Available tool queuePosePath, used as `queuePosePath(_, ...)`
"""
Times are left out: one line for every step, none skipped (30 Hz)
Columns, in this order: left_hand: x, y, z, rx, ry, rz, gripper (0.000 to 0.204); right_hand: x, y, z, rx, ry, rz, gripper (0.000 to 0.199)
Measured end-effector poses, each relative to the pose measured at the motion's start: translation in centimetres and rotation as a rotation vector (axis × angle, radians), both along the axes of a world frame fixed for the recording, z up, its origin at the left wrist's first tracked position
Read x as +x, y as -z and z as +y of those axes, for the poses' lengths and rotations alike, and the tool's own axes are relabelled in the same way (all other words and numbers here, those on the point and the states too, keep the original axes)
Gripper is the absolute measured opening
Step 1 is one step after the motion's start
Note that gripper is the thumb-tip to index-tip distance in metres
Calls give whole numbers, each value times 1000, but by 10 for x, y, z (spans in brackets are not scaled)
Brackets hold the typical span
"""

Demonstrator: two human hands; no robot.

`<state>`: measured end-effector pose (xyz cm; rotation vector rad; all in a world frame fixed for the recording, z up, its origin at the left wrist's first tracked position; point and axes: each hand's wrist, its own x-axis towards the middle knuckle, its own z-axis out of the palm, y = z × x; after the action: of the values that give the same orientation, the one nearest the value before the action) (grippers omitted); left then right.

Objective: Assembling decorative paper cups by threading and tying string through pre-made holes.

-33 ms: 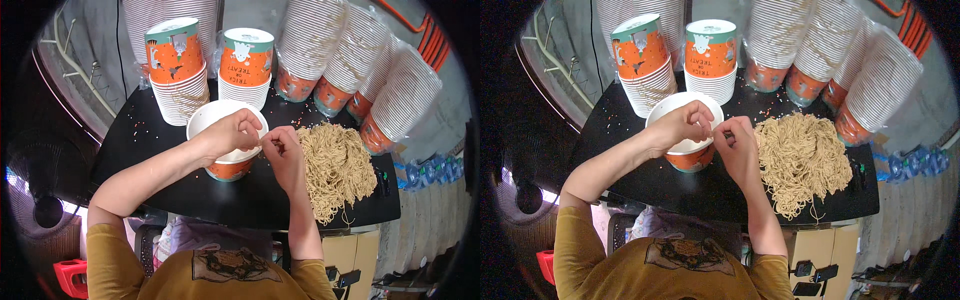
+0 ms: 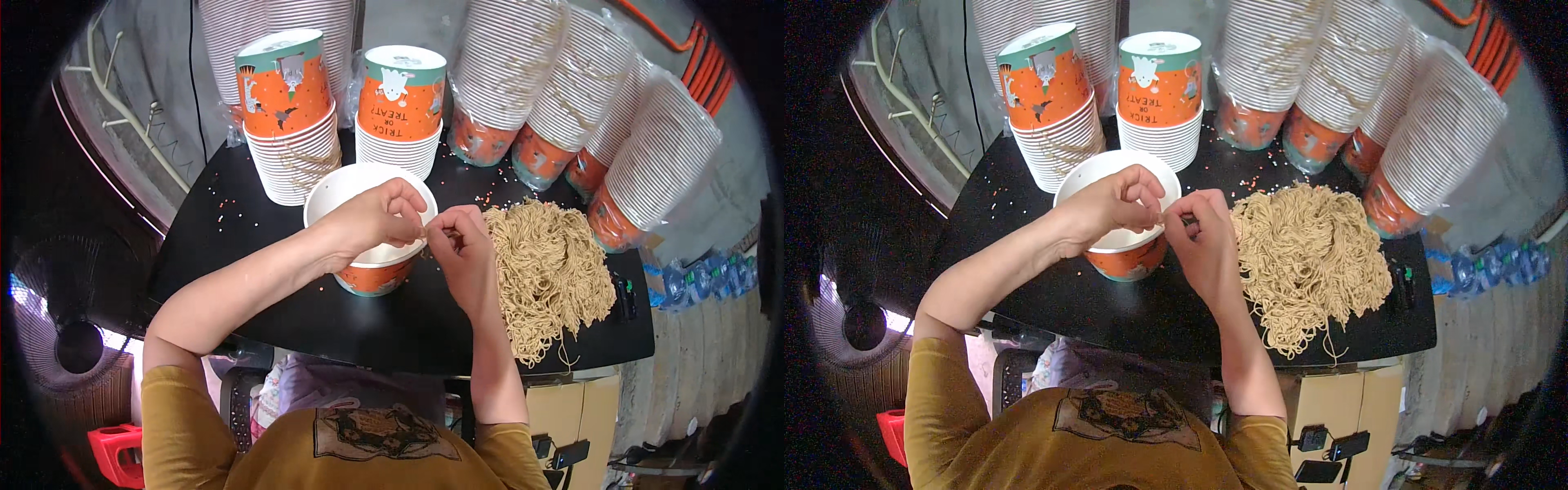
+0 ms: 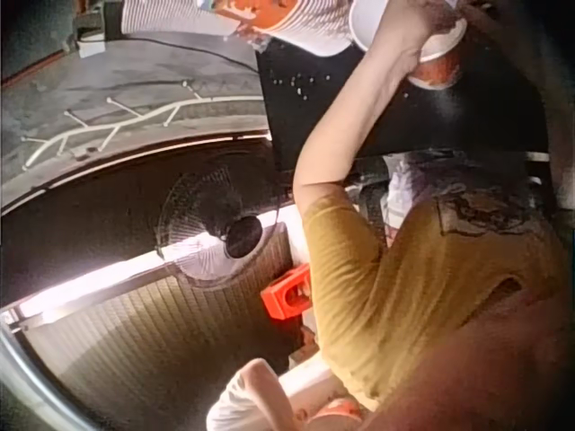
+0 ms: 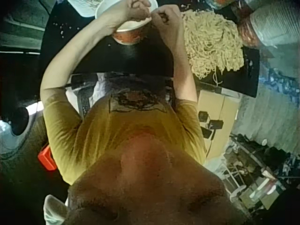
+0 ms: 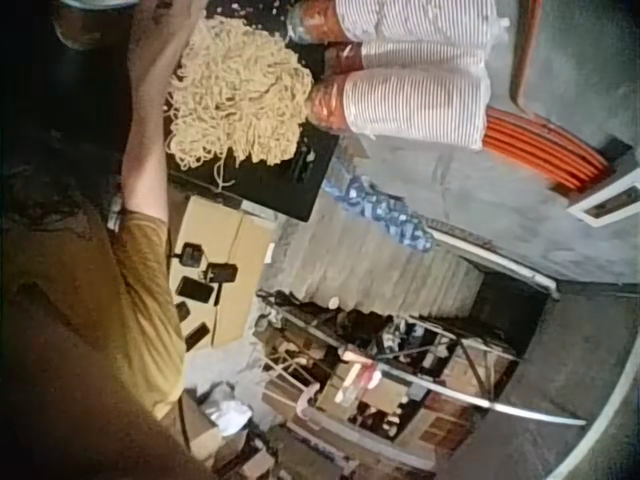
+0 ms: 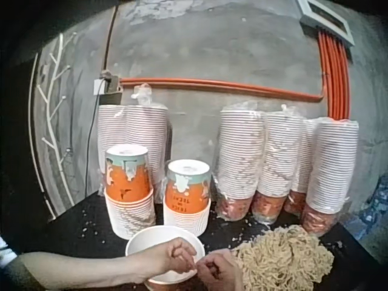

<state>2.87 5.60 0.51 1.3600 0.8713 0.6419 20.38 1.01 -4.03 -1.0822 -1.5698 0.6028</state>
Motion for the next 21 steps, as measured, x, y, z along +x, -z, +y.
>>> queuePosePath(0, 1, 1, -68, -7, -43, 28, -1, 0, 0, 3, -9, 17, 6)
queuePosePath(0, 0, 1, -118, -25, -62, 28, -1, 0, 0, 6, -12, 13, 7)
queuePosePath(1, 0, 1, -169, -42, -80, 27, 0, 0, 0, 9, -14, 8, 7)
queuePosePath(2, -1, 1, -219, -58, -99, 27, 0, 0, 0, 12, -16, 3, 7)
queuePosePath(1, -1, 2, -252, -61, -125, 27, 0, 0, 1, 0, -24, 20, 7)
queuePosePath(0, -1, 2, -285, -64, -151, 26, 0, 1, 1, -11, -32, 37, 7)
queuePosePath(0, -1, 3, -318, -67, -176, 26, 1, 1, 2, -22, -40, 55, 8)
queuePosePath(0, -2, 3, -327, -67, -179, 25, -1, -1, 1, 1, -22, 56, 9)
queuePosePath(0, -3, 3, -337, -68, -182, 25, -2, -4, -1, 24, -3, 58, 10)
queuePosePath(0, -3, 3, -346, -69, -184, 24, -3, -5, -1, 48, 15, 60, 12)
queuePosePath(0, -4, 3, -346, -65, -177, 24, -2, -5, 0, 148, 53, -50, 14)
queuePosePath(0, -4, 3, -346, -62, -169, 23, 1, -5, 1, 247, 91, -160, 16)
queuePosePath(1, -4, 3, -346, -60, -160, 23, 3, -4, 1, 347, 128, -270, 18)
queuePosePath(0, -4, 4, -349, -58, -165, 22, 3, -8, 0, 370, 135, -308, 20)
queuePosePath(0, -4, 4, -353, -57, -169, 22, 2, -13, -2, 393, 141, -346, 21)
queuePosePath(-1, -3, 4, -356, -57, -173, 21, 2, -17, -4, 416, 147, -384, 23)
queuePosePath(-1, -2, 5, -346, -53, -170, 21, 2, -18, -5, 417, 142, -388, 23)
queuePosePath(-2, -2, 5, -336, -50, -166, 20, 3, -19, -5, 418, 136, -393, 22)
queuePosePath(-2, -1, 5, -325, -48, -163, 20, 3, -21, -5, 420, 130, -397, 22)
queuePosePath(-2, -1, 4, -299, -41, -155, 20, 4, -23, -6, 408, 125, -432, 21)
queuePosePath(-1, -1, 4, -273, -36, -147, 20, 5, -25, -6, 396, 118, -467, 21)
